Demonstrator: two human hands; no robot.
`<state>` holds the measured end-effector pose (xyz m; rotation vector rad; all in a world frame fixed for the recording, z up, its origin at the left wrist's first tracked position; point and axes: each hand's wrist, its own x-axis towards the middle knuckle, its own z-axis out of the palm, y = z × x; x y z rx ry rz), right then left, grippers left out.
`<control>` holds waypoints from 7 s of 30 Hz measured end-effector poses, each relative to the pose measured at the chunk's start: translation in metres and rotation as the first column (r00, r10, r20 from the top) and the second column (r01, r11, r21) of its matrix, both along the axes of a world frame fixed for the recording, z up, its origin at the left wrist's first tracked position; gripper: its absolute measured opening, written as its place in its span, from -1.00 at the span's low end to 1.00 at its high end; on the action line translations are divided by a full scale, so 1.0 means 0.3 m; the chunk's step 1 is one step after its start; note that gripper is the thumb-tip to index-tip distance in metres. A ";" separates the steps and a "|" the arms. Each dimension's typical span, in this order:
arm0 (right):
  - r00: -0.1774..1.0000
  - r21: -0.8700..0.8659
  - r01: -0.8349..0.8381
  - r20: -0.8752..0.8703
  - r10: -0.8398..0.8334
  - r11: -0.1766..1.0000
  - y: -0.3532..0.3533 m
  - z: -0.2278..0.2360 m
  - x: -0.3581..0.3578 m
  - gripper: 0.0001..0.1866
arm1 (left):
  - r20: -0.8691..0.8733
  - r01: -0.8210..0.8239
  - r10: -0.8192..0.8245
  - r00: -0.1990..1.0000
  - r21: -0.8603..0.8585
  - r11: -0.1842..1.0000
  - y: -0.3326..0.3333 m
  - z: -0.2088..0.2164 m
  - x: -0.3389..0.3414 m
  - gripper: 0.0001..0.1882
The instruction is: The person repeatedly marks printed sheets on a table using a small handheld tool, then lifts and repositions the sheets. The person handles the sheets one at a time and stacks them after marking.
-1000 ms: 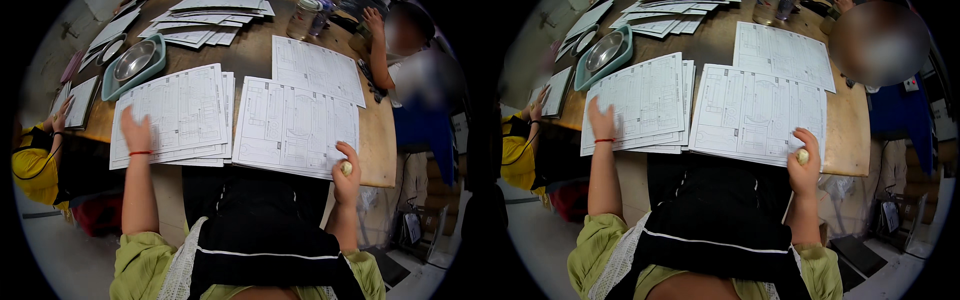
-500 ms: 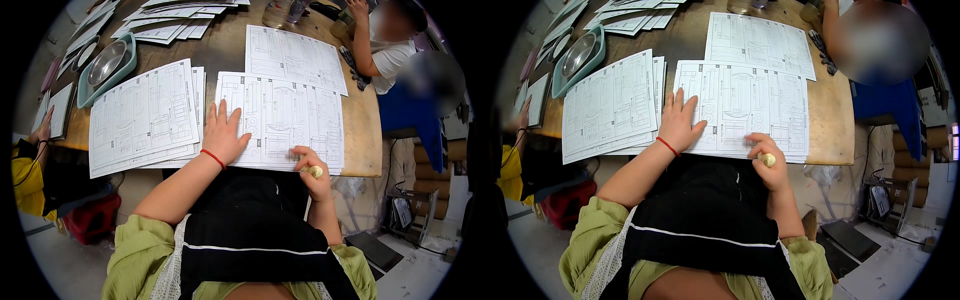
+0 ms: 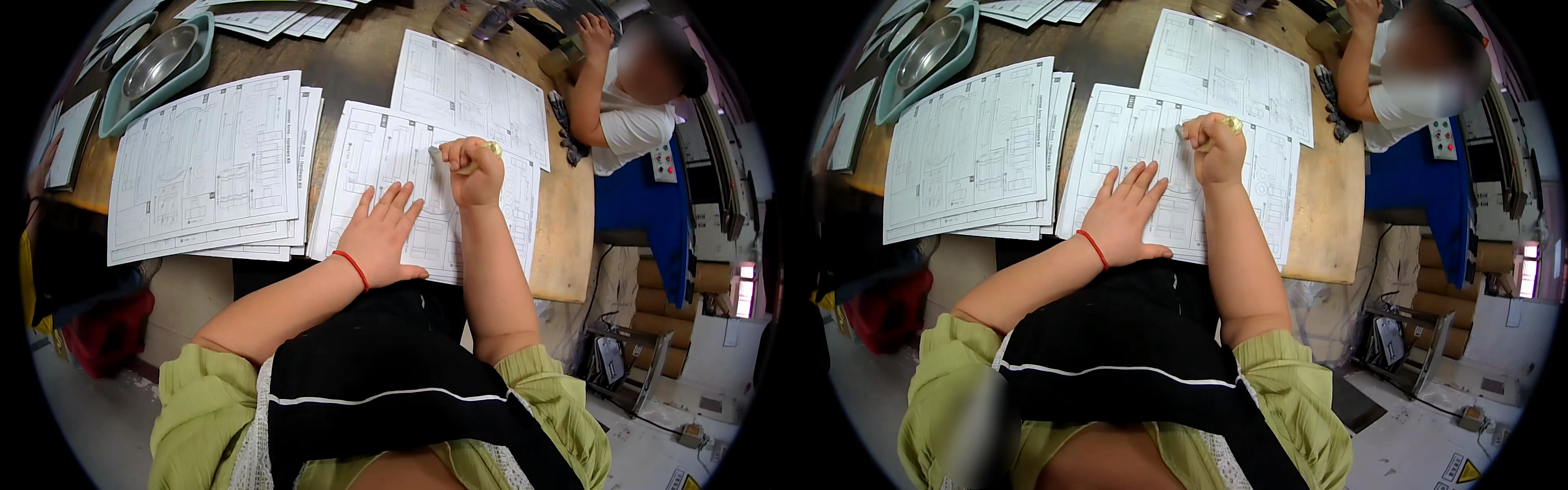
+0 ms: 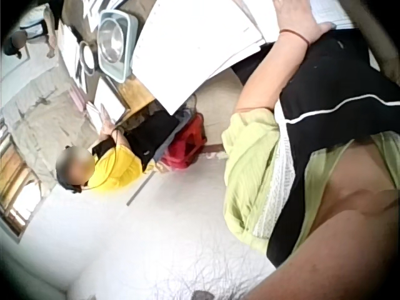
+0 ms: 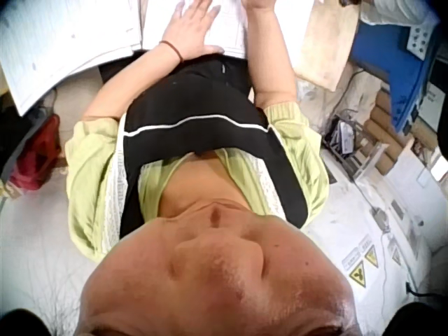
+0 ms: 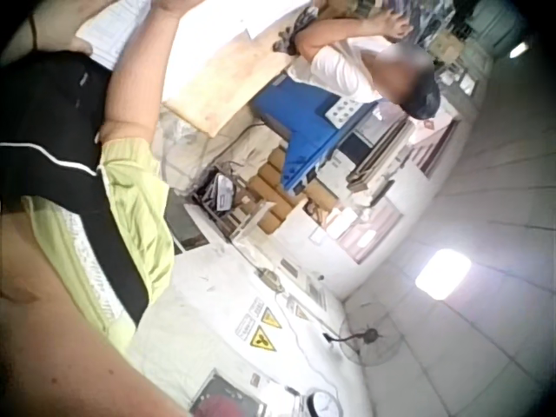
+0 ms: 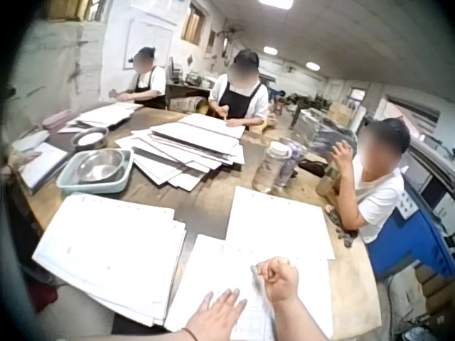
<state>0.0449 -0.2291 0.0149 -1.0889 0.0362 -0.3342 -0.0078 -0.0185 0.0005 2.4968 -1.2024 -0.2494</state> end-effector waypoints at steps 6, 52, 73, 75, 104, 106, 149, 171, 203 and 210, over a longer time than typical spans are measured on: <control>0.994 -0.033 0.048 0.098 -0.045 0.998 0.028 -0.063 0.097 -0.78 | -0.014 0.003 -0.003 1.000 -0.004 1.000 0.003 -0.005 0.003 0.18; 0.976 -0.067 0.214 0.063 -0.210 0.975 -0.284 -0.038 -0.112 -0.73 | 0.000 0.198 -0.199 0.980 0.038 0.979 -0.283 0.014 -0.018 0.26; 0.999 -0.401 0.044 -0.011 -0.053 0.915 -0.261 -0.047 -0.298 -0.81 | 0.018 0.154 -0.158 0.987 0.142 0.978 -0.294 0.015 -0.024 0.18; 0.996 -0.423 0.075 0.082 -0.045 0.903 -0.222 -0.041 -0.400 -0.84 | 0.031 0.157 -0.164 0.986 0.148 0.976 -0.297 0.016 -0.028 0.18; 0.968 -0.293 0.210 0.193 -0.158 0.933 -0.254 -0.075 -0.593 -0.87 | 0.024 0.139 -0.141 0.990 0.074 0.987 -0.428 0.002 -0.107 0.24; 0.974 -0.330 0.191 0.182 -0.136 0.925 -0.256 -0.080 -0.594 -0.91 | 0.047 0.131 -0.135 0.990 0.068 0.989 -0.429 -0.004 -0.110 0.24; 0.999 -0.486 0.049 0.019 -0.045 0.872 -0.094 -0.014 -0.741 -0.88 | 0.068 0.082 -0.093 0.993 0.155 0.985 -0.436 0.002 -0.108 0.25; 0.976 -0.524 0.210 0.158 -0.149 0.825 -0.115 -0.065 -0.529 -0.86 | 0.076 0.049 -0.055 0.996 0.085 0.995 -0.128 -0.015 -0.063 0.25; 0.993 -0.486 0.027 0.116 0.034 0.873 0.231 -0.066 -0.644 -0.85 | 0.143 -0.072 0.067 0.987 0.024 0.997 0.011 -0.046 -0.010 0.19; 0.985 -0.166 0.086 0.163 -0.058 0.982 0.215 -0.068 -0.503 -0.79 | 0.130 -0.056 0.057 0.990 -0.012 0.998 0.008 -0.050 -0.006 0.20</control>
